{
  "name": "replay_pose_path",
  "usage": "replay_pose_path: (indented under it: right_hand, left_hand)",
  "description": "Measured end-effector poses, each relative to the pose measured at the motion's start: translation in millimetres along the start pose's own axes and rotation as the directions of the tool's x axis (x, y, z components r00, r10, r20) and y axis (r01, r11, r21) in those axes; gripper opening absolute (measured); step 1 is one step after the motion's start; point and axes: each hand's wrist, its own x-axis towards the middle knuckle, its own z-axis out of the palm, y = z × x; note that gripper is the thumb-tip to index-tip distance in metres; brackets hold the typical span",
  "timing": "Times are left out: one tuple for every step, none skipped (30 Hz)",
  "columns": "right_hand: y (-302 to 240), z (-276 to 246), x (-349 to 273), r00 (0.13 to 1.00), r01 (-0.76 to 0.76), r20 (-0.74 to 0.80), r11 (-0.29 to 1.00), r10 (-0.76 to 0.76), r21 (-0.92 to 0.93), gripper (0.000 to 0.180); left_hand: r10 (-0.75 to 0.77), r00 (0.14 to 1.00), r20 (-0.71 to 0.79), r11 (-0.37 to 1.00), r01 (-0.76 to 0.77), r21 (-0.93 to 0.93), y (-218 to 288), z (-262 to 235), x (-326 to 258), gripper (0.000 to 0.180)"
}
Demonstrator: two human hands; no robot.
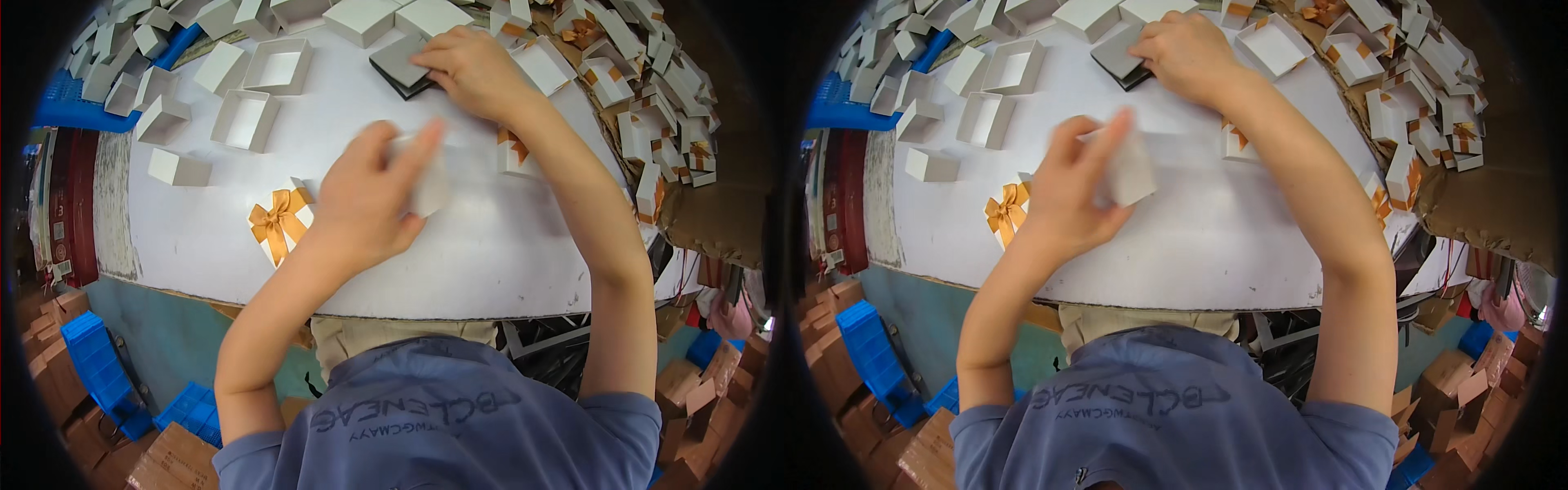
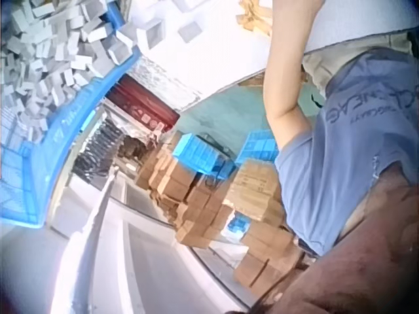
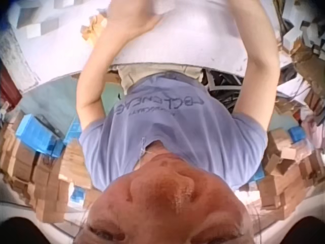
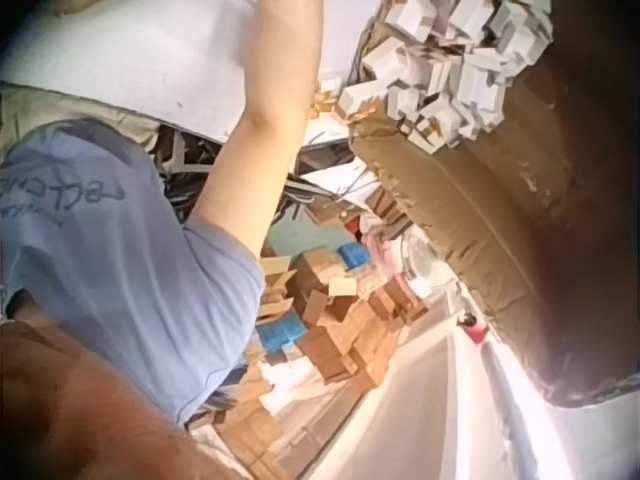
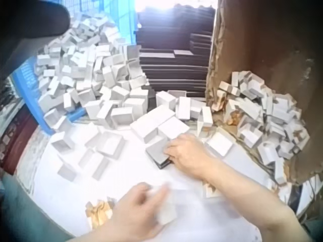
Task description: Manually assembling and packaging small gift boxes with foam inserts and ribbon bows.
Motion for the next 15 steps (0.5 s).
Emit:
replay_pose_path:
  right_hand:
    - [3,-6,-3,1.0,0.02,0.005,1.0,-0.02,-0.005,0.029]
    - [-10,-10,-8,0.962,0.053,-0.271,0.998,-0.045,0.025,0.027]
    - [-24,-14,-15,0.849,0.09,-0.527,0.995,-0.052,0.046,0.024]
    - [-38,-17,-31,0.856,0.172,-0.497,0.985,-0.142,0.014,0.023]
    - [-53,-21,-48,0.852,0.256,-0.469,0.967,-0.232,-0.013,0.021]
    - [-67,-27,-67,0.877,0.316,-0.373,0.948,-0.303,-0.028,0.02]
    - [-79,-33,-81,0.888,0.373,-0.274,0.927,-0.368,-0.037,0.019]
    - [-85,-34,-88,0.889,0.371,-0.271,0.928,-0.368,-0.042,0.019]
    - [-90,-34,-92,0.916,0.39,-0.136,0.916,-0.377,0.087,0.027]
    - [-94,-34,-94,0.92,0.383,0.0,0.898,-0.393,0.218,0.035]
    - [-96,-34,-94,0.922,0.378,0.001,0.901,-0.387,0.214,0.035]
    - [-97,-33,-95,0.932,0.328,0.06,0.904,-0.357,0.274,0.036]
    - [-98,-33,-95,0.937,0.273,0.122,0.903,-0.328,0.331,0.036]
    - [-88,-33,-97,0.969,0.233,-0.009,0.905,-0.246,0.356,0.04]
    - [-71,-35,-100,0.978,0.197,-0.137,0.901,-0.155,0.387,0.046]
  left_hand:
    - [-0.01,1.0,-0.019,1.0,0.01,-0.003,2,9,-6,0.084]
    - [-0.13,0.982,-0.135,0.976,0.103,-0.19,-5,16,-21,0.084]
    - [-0.262,0.938,-0.226,0.911,0.164,-0.378,-9,21,-32,0.084]
    - [-0.185,0.95,-0.253,0.953,0.111,-0.283,-9,24,-40,0.087]
    - [-0.2,0.946,-0.255,0.951,0.124,-0.283,-9,25,-42,0.087]
    - [-0.186,0.945,-0.268,0.956,0.111,-0.272,-6,28,-41,0.088]
    - [-0.169,0.945,-0.28,0.961,0.095,-0.26,-1,29,-41,0.088]
    - [-0.251,0.954,-0.165,0.919,0.181,-0.35,0,29,-38,0.096]
    - [-0.246,0.955,-0.166,0.919,0.176,-0.352,-1,32,-37,0.096]
    - [-0.11,0.982,-0.153,0.958,0.064,-0.278,-2,36,-37,0.098]
    - [0.026,0.991,-0.129,0.977,-0.053,-0.205,-4,40,-38,0.101]
    - [0.032,0.991,-0.127,0.977,-0.059,-0.206,-8,41,-39,0.101]
    - [0.092,0.981,-0.169,0.982,-0.118,-0.149,-15,42,-41,0.092]
    - [0.146,0.967,-0.207,0.982,-0.167,-0.085,-21,40,-45,0.083]
    - [0.142,0.968,-0.207,0.983,-0.162,-0.082,-26,35,-49,0.083]
